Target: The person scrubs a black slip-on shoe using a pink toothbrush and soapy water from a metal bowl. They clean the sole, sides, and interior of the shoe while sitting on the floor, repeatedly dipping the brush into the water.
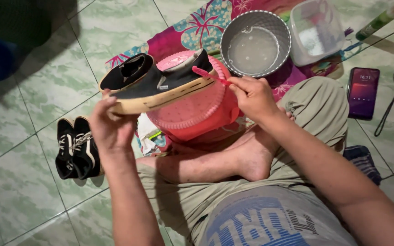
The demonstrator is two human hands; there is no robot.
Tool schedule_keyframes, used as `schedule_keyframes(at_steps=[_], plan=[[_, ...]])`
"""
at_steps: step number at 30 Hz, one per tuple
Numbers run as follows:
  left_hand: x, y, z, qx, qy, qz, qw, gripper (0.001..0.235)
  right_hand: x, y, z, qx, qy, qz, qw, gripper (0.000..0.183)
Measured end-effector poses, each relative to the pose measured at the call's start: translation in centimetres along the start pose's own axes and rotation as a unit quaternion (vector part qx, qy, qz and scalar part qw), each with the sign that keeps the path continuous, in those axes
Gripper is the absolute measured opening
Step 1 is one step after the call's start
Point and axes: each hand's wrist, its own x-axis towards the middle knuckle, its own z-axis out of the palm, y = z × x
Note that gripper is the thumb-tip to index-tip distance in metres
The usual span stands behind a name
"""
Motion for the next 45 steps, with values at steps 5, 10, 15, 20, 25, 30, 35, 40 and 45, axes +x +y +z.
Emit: schedule_keyframes(at_steps=[5,10,15,20,25,30,35,40,45], plan=[[2.1,-7.0,-1.5,0.144,-0.182,0.27,0.934,0.09,-0.2,-0.5,-0.3,0.028,-0.009,0.039,0.999,0.017],[3.9,-13.2,-1.1,0.152,-0.059,0.22,0.962,0.027,-1.3,0.1,0.1,0.03,-0.02,0.051,0.998,0.017],[0.1,-14.6,3.7,-0.037,-0.124,0.152,0.98,0.047,-1.7,0.2,-0.3,0.024,-0.037,0.077,0.996,0.018],[0.0,-13.5,4.6,-0.027,-0.111,0.152,0.982,0.043,-0.9,-0.9,-0.1,-0.012,-0.041,0.055,0.998,0.016],[-0.8,-12.9,5.1,0.051,-0.055,0.191,0.979,0.031,-0.4,-2.4,0.4,-0.068,-0.049,0.023,0.996,0.017],[0.0,-12.7,4.3,0.061,-0.118,0.229,0.964,0.057,0.0,-3.0,-0.5,-0.128,-0.054,-0.044,0.989,0.012],[-0.4,-11.7,5.0,0.084,-0.092,0.27,0.955,0.059,-1.0,-1.4,-2.7,-0.112,-0.085,-0.023,0.99,0.018],[0.5,-12.3,4.9,0.088,-0.014,0.285,0.954,0.058,-0.9,-3.6,-1.0,-0.082,-0.073,-0.049,0.993,0.017],[4.1,-11.5,0.2,0.219,-0.011,0.274,0.936,0.049,0.6,-6.5,1.9,-0.213,-0.013,-0.156,0.964,0.02]])
